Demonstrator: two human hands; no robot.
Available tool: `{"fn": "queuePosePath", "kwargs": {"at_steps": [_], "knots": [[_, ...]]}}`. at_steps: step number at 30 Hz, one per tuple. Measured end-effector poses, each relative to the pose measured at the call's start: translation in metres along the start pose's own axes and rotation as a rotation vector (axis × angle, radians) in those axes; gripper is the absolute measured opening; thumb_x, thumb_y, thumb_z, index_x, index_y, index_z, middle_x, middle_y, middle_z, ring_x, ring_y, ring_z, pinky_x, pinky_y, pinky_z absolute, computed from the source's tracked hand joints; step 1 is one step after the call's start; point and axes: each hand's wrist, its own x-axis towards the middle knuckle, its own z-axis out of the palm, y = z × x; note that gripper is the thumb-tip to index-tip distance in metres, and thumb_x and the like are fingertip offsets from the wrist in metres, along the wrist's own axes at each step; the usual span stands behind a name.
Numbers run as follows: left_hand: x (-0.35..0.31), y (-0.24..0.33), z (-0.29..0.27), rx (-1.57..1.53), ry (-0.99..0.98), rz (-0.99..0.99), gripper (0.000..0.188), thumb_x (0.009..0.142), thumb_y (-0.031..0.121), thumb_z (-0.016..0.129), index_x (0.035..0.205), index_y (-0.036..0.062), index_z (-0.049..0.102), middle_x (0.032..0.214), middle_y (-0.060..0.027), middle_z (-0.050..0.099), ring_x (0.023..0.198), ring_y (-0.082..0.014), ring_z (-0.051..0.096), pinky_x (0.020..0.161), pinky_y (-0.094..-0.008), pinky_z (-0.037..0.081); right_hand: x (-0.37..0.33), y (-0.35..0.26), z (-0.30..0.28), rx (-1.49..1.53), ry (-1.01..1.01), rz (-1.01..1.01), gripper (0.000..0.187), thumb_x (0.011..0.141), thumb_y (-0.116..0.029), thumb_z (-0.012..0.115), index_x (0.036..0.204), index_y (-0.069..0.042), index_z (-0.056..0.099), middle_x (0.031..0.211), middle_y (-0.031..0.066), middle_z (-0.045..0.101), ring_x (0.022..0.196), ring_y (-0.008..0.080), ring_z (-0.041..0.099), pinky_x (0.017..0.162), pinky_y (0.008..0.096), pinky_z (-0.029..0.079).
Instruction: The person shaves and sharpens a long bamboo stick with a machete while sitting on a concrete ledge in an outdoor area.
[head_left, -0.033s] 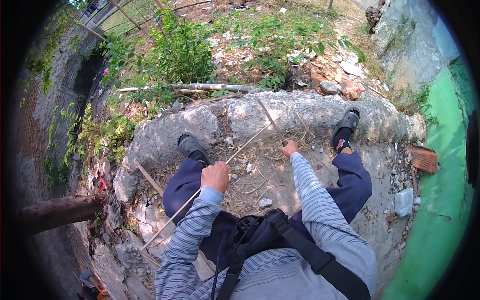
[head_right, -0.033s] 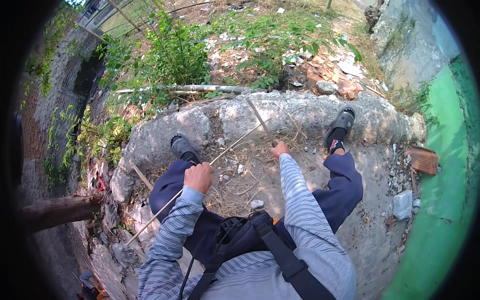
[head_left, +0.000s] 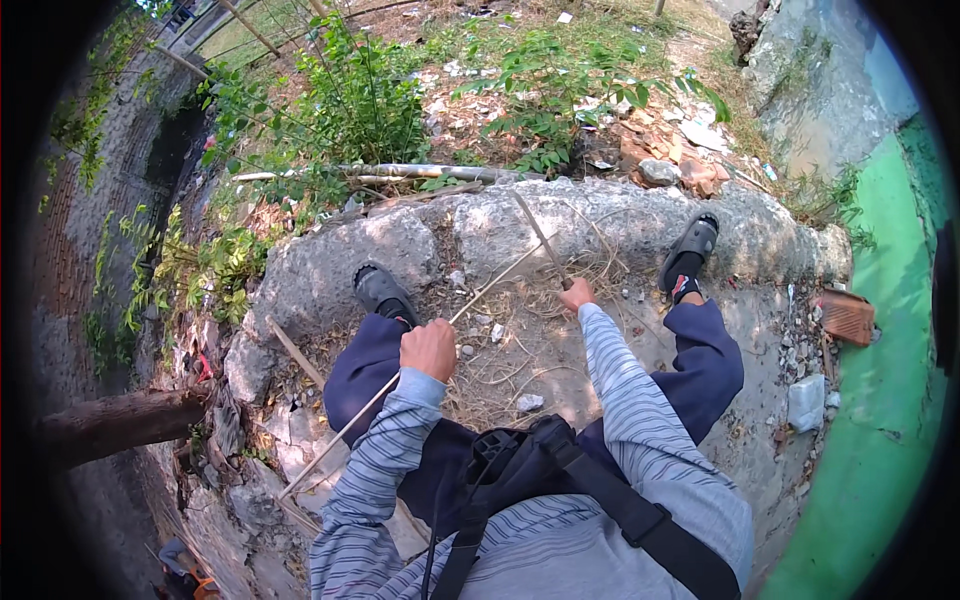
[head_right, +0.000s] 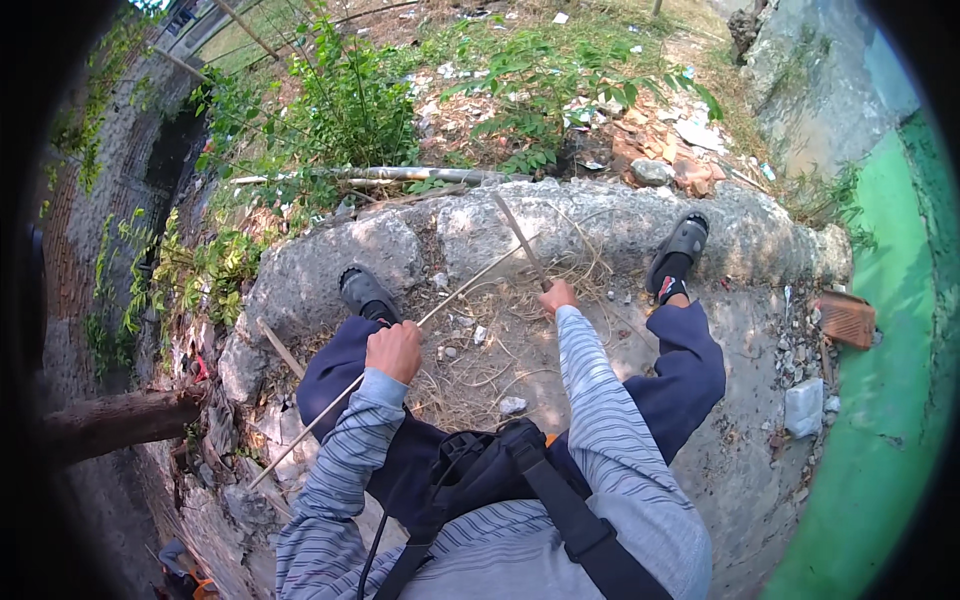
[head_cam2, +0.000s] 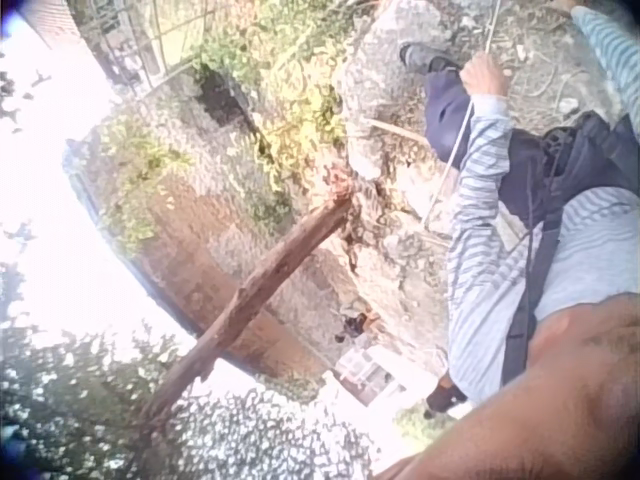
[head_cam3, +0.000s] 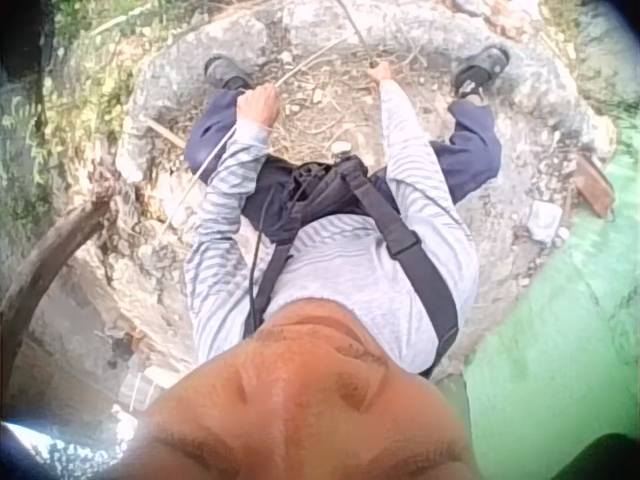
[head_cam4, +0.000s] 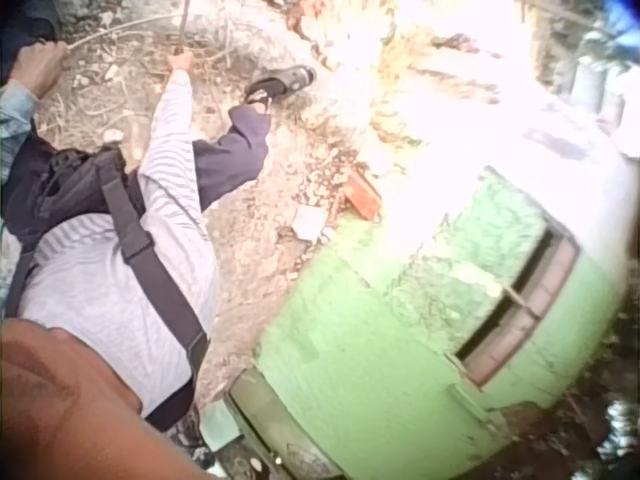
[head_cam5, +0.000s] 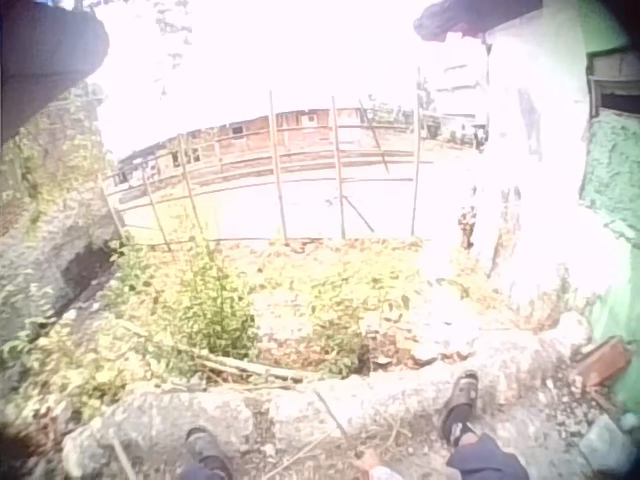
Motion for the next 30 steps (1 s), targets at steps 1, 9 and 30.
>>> {"fn": "queuePosePath", "kwargs": {"at_steps": [1,9,30], "knots": [[-0.003,-0.002,-0.003,0.013,0.0,-0.003,0.011,0.084,0.011,0.056,0.079,0.0041,0.063,0.073,-0.0144,0.071,0.067,-0.0288,0.072,0.058,-0.0391,0.056,-0.011,-0.01,0.009,0.012,0.02,-0.004,0.037,0.068,-0.032,0.073,0.09,-0.003,0.07,0.089,0.0213,0.07,0.087,0.0363,0.068,0.079,0.0436,0.052],[-0.011,-0.01,0.001,0.003,-0.035,-0.009,0.011,0.083,0.011,0.057,0.079,0.004,0.064,0.072,-0.0151,0.07,0.07,-0.0297,0.072,0.058,-0.0401,0.057,-0.029,-0.024,-0.006,0.022,-0.113,0.054,0.029,0.069,-0.025,0.07,0.087,-0.003,0.069,0.09,0.0229,0.069,0.088,0.0359,0.068,0.079,0.0435,0.052],[-0.001,-0.008,-0.002,-0.044,-0.023,-0.014,0.009,0.081,0.01,0.06,0.08,0.0026,0.065,0.073,-0.0164,0.07,0.069,-0.0311,0.072,0.059,-0.0413,0.057,-0.005,0.03,0.002,-0.008,-0.018,0.125,0.045,0.065,-0.034,0.077,0.096,-0.001,0.071,0.094,0.0211,0.071,0.092,0.0333,0.069,0.083,0.0416,0.052]]}}
